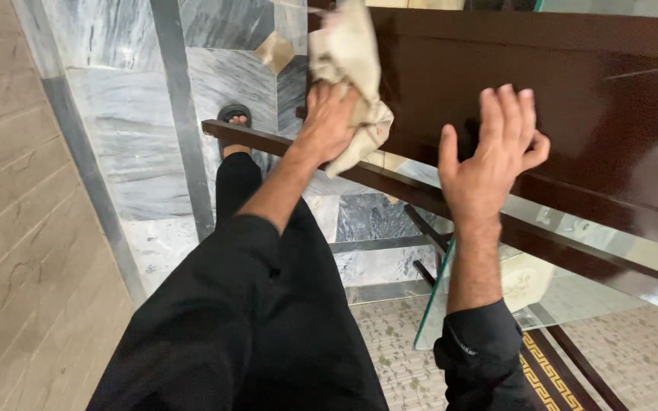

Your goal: Wiping down the wooden frames and upholstered seats of dining chairs with a cloth.

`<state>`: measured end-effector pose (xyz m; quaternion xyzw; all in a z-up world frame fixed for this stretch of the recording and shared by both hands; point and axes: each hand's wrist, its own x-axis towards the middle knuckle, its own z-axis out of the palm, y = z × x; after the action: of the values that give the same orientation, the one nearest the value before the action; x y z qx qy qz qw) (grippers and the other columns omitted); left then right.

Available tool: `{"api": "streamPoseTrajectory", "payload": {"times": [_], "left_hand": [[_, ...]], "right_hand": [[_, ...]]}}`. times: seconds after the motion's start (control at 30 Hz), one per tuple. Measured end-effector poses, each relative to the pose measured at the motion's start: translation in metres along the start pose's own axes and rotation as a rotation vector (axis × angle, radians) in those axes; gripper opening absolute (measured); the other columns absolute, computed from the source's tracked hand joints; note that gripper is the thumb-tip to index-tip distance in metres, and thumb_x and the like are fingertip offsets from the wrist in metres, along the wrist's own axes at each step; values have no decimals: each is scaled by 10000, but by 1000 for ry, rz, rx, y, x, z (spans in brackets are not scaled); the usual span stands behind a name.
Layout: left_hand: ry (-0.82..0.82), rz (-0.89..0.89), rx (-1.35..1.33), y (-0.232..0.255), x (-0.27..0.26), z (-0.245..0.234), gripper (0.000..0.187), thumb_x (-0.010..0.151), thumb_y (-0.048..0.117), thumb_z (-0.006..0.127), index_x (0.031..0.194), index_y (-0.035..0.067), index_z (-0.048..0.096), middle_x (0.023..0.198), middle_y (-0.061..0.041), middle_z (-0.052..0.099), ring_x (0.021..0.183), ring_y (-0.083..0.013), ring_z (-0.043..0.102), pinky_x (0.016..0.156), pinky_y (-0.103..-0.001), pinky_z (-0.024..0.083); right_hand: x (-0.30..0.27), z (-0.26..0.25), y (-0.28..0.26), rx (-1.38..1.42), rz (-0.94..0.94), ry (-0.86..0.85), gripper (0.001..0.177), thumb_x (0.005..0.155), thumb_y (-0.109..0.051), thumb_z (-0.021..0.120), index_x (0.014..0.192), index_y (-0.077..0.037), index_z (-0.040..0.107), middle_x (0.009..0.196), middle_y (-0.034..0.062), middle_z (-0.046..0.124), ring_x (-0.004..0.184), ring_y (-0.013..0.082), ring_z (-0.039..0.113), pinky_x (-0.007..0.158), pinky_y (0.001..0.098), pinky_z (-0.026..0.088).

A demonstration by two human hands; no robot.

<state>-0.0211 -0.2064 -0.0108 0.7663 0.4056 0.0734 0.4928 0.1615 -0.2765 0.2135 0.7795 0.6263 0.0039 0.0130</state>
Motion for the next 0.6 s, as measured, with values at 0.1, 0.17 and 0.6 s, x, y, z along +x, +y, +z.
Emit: {"api": "streamPoseTrajectory", "payload": {"times": [0.1, 0.17, 0.6], "left_hand": [[35, -41, 69, 35, 47, -28, 745, 966, 530, 686, 1523, 93, 455, 1573, -304, 303, 1530, -453, 156, 1239, -700, 50], [113, -64, 85, 23, 76, -31, 754, 968, 528, 692, 1529, 90, 443, 1602, -288, 273, 1539, -445, 135, 1234, -700, 51], [482, -332, 161, -11, 100, -34, 609, 972, 520, 705, 1416, 120, 590, 1533, -187, 265, 1396, -369, 321, 1130, -602, 335]], "right_hand": [[11, -7, 10, -89, 25, -75, 662, 1026, -307, 799, 1544, -16, 507, 1728, 188, 372, 1625, 348, 217, 1186, 603, 192], [15, -6, 8, -96, 27, -91, 637, 1039, -323, 797, 1531, -25, 522, 1731, 182, 367, 1627, 348, 210, 1193, 604, 185], [52, 31, -22, -79, -86, -251, 526, 961, -343, 811, 1394, -76, 677, 1677, 130, 413, 1589, 311, 242, 1194, 627, 147]]}}
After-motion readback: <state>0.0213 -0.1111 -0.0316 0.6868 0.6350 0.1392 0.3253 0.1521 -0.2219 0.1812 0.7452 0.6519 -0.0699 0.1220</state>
